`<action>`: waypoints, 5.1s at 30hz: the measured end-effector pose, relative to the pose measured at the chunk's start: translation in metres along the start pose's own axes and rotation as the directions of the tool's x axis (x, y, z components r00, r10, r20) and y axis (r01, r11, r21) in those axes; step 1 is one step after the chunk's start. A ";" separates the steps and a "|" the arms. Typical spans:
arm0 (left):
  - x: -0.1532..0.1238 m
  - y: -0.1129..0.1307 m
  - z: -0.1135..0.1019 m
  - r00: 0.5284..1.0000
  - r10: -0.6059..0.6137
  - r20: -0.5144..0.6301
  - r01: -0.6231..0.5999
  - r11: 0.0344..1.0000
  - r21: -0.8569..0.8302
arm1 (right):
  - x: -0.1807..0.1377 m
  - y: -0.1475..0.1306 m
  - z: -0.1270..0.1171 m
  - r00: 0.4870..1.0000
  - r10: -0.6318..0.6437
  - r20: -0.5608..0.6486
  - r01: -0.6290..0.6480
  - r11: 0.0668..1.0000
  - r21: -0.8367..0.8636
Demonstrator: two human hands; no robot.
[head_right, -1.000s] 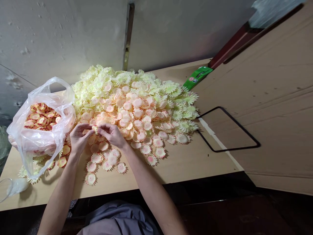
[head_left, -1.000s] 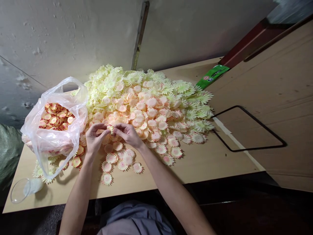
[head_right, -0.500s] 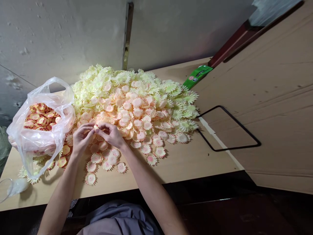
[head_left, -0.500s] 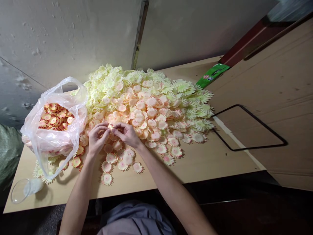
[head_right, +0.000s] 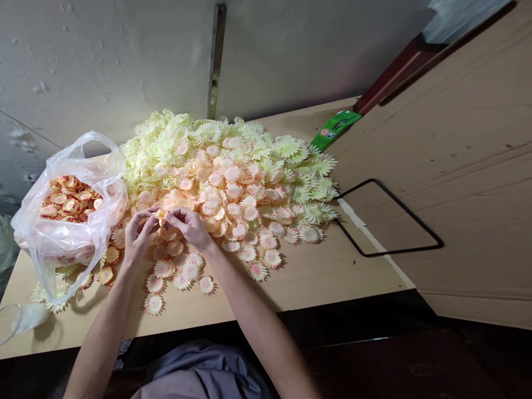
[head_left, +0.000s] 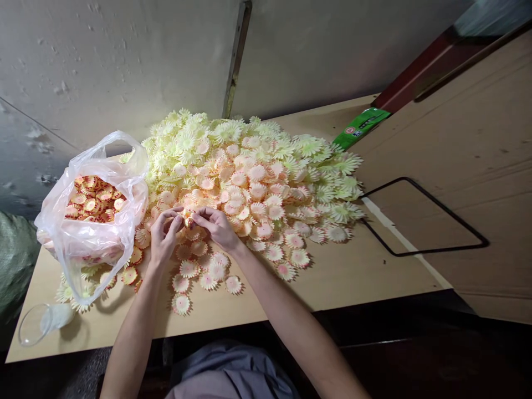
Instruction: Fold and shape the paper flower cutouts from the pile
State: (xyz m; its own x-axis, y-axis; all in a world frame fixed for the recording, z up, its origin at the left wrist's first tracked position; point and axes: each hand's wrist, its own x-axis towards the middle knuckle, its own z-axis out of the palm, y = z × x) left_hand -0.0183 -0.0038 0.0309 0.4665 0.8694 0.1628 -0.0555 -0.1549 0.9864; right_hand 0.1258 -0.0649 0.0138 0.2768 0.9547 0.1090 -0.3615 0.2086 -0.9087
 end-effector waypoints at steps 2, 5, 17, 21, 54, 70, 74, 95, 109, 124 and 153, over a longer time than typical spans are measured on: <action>0.002 -0.004 -0.001 0.999 -0.034 -0.026 0.032 0.998 -0.059 | 0.000 0.001 -0.001 1.000 0.000 -0.015 0.000 1.000 -0.009; 0.005 -0.008 -0.001 0.996 -0.084 -0.039 0.077 0.985 -0.152 | 0.000 0.002 -0.001 0.999 0.024 -0.030 -0.024 1.000 0.018; 0.010 -0.009 -0.005 0.994 -0.110 -0.026 0.097 0.948 -0.304 | -0.001 -0.007 0.003 0.995 0.085 -0.058 -0.073 0.979 0.193; 0.008 -0.007 -0.003 0.998 -0.022 0.051 0.034 0.964 -0.265 | 0.000 -0.005 0.004 0.997 0.060 -0.052 -0.049 0.981 0.189; 0.004 -0.001 -0.006 0.991 -0.009 0.130 0.014 0.999 -0.032 | -0.004 -0.013 -0.002 0.990 0.071 0.119 -0.077 0.996 0.047; 0.005 0.001 0.000 1.000 0.004 0.017 -0.004 1.000 0.016 | -0.002 -0.009 -0.001 0.997 0.080 -0.016 -0.081 0.993 -0.088; 0.004 0.000 0.000 0.999 0.047 0.013 -0.047 0.998 0.051 | -0.002 -0.008 -0.002 0.997 0.074 0.000 -0.074 0.991 -0.109; 0.003 -0.002 0.000 0.989 0.139 -0.042 -0.133 0.984 0.121 | -0.004 -0.009 -0.003 0.999 0.049 -0.018 -0.052 0.972 -0.229; 0.006 0.003 -0.003 0.980 0.188 0.067 -0.199 0.943 0.267 | -0.003 -0.013 -0.005 0.996 0.084 0.030 -0.082 0.994 -0.072; 0.004 -0.002 -0.004 0.960 0.274 0.055 -0.278 0.909 0.310 | -0.004 -0.004 -0.004 0.996 0.089 0.016 -0.084 0.977 -0.197; 0.003 -0.008 -0.002 0.935 0.349 0.069 -0.350 0.869 0.349 | -0.004 -0.002 -0.007 1.000 -0.017 -0.017 0.011 0.954 -0.298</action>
State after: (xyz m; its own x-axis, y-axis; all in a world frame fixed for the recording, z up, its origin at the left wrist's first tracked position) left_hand -0.0187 0.0009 0.0240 0.4775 0.7260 0.4948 0.0962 -0.6030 0.7919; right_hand 0.1314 -0.0704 0.0121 0.2978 0.9473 0.1180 -0.0761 0.1467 -0.9862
